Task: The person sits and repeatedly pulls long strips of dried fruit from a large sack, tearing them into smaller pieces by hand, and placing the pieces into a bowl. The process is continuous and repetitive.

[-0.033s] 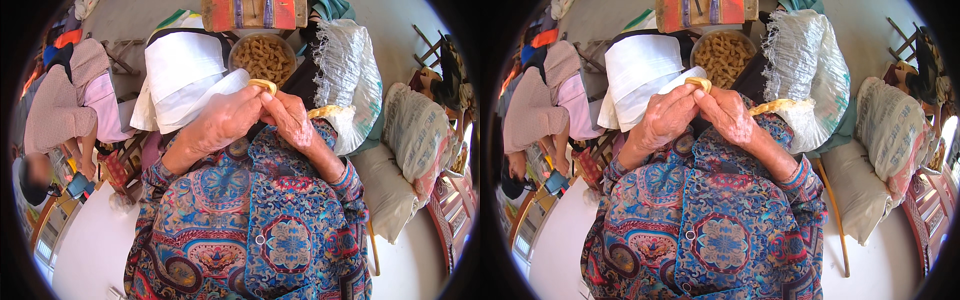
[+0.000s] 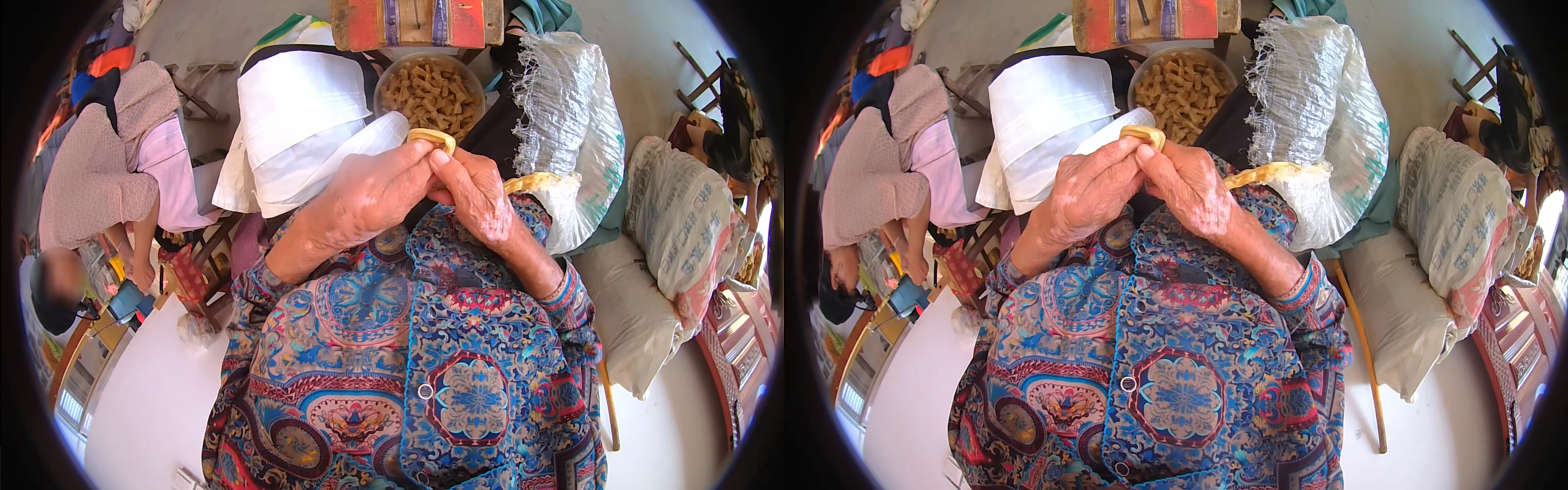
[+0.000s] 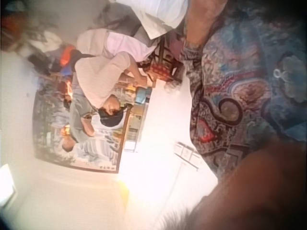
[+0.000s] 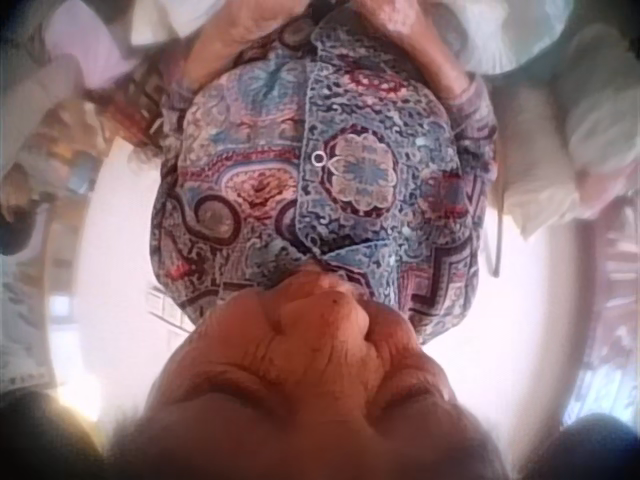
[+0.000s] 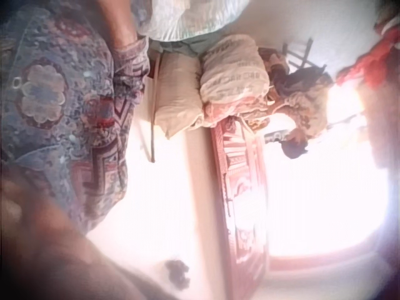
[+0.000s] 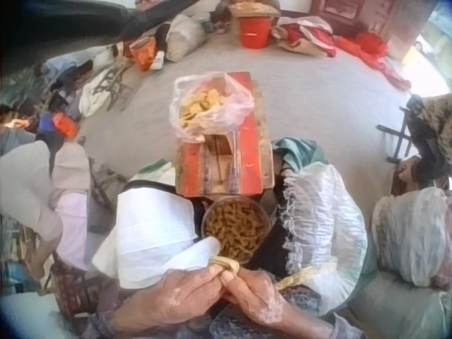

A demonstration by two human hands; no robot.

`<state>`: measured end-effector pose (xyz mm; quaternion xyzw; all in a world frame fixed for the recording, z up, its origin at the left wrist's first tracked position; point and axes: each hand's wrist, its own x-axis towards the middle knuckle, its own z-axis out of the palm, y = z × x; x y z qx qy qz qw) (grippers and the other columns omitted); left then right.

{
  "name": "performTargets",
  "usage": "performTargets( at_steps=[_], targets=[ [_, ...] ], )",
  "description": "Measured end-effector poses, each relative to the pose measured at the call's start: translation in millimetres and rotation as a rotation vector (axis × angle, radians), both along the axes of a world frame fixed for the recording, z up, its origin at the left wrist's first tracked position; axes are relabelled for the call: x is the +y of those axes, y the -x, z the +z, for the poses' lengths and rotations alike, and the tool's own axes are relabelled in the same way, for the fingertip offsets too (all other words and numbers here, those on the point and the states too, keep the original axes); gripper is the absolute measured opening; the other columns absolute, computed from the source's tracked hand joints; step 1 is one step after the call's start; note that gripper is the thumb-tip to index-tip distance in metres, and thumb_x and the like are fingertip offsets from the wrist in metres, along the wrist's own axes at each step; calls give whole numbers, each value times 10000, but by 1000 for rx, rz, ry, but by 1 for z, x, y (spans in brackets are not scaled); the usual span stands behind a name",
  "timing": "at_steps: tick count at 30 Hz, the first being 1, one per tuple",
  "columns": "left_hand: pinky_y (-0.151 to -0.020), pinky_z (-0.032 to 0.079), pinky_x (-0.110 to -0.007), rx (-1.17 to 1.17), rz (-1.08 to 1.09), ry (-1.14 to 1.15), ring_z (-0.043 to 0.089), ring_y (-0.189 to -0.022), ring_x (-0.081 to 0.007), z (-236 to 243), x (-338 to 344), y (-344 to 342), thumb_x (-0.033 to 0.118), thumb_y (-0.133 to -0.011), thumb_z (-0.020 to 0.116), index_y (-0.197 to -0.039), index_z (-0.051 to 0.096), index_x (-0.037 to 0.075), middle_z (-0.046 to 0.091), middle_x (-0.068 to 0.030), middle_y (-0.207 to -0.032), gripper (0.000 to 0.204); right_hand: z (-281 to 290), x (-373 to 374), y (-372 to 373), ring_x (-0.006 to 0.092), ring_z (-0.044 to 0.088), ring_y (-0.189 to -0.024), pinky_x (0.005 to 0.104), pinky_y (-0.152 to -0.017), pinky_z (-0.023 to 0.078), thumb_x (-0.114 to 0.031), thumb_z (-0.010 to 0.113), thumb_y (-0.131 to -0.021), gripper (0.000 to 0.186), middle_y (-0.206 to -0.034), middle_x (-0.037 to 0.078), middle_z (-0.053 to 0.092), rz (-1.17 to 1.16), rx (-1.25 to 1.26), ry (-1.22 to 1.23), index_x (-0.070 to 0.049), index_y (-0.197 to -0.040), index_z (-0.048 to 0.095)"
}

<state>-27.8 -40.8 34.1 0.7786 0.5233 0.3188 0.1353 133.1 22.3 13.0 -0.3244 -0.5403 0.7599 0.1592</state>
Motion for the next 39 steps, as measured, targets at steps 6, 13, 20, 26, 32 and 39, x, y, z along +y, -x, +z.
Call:
performTargets(
  at_steps=[6, 13, 20, 26, 32, 39],
  targets=[
    [-598, 513, -274, -203, 142, -144, 640, -744, -224, 4, -5, 3, -2, -706, 719, -932, 621, -4, 627, -156, -911, 246, 7, 6, -1, 87, 518, -643, 252, -572, 483, -251, 405, -970, 327, -713, 65, 535, -132, -39, 47, 42, -931, 545],
    [-674, 455, -205, -1251, 485, 446, 577, -747, -102, -15, -14, 3, 4, -799, 640, -987, 602, -7, 623, -53, -904, 192, 4, 5, -1, 203, 558, -544, 281, -464, 470, -71, 451, -927, 117, -712, 126, 520, -66, 26, -344, 23, -929, 521],
    [-750, 490, -251, -1606, 487, 601, 595, -816, -132, -19, -1, -3, 4, -804, 628, -1037, 563, -20, 623, -71, -935, 243, -7, 3, 2, 319, 561, -543, 368, -454, 439, -48, 469, -902, 108, -720, 178, 535, 14, 99, -765, 50, -890, 513],
    [-779, 484, -236, -1320, 465, 518, 598, -869, -137, -24, -5, -4, 31, -798, 657, -1013, 602, -57, 633, -110, -978, 239, -14, 6, 2, 358, 558, -555, 415, -469, 425, -69, 482, -900, 125, -682, 199, 539, 23, 123, -1069, 46, -881, 528],
    [-767, 497, -240, -1157, 345, 581, 618, -855, -145, -4, -7, -3, -3, -827, 620, -1045, 595, -60, 645, -131, -956, 227, -6, 0, 2, 367, 557, -559, 426, -460, 411, -70, 489, -896, 120, -670, 212, 531, 28, 44, -736, 31, -838, 519],
    [-713, 497, -225, -1273, 461, 494, 601, -811, -113, -6, -5, -14, 11, -814, 645, -1012, 561, -55, 631, -95, -901, 224, -10, 2, 1, 369, 540, -562, 421, -464, 396, -62, 488, -885, 133, -697, 193, 497, 93, 83, -932, 18, -779, 485]
  ],
)
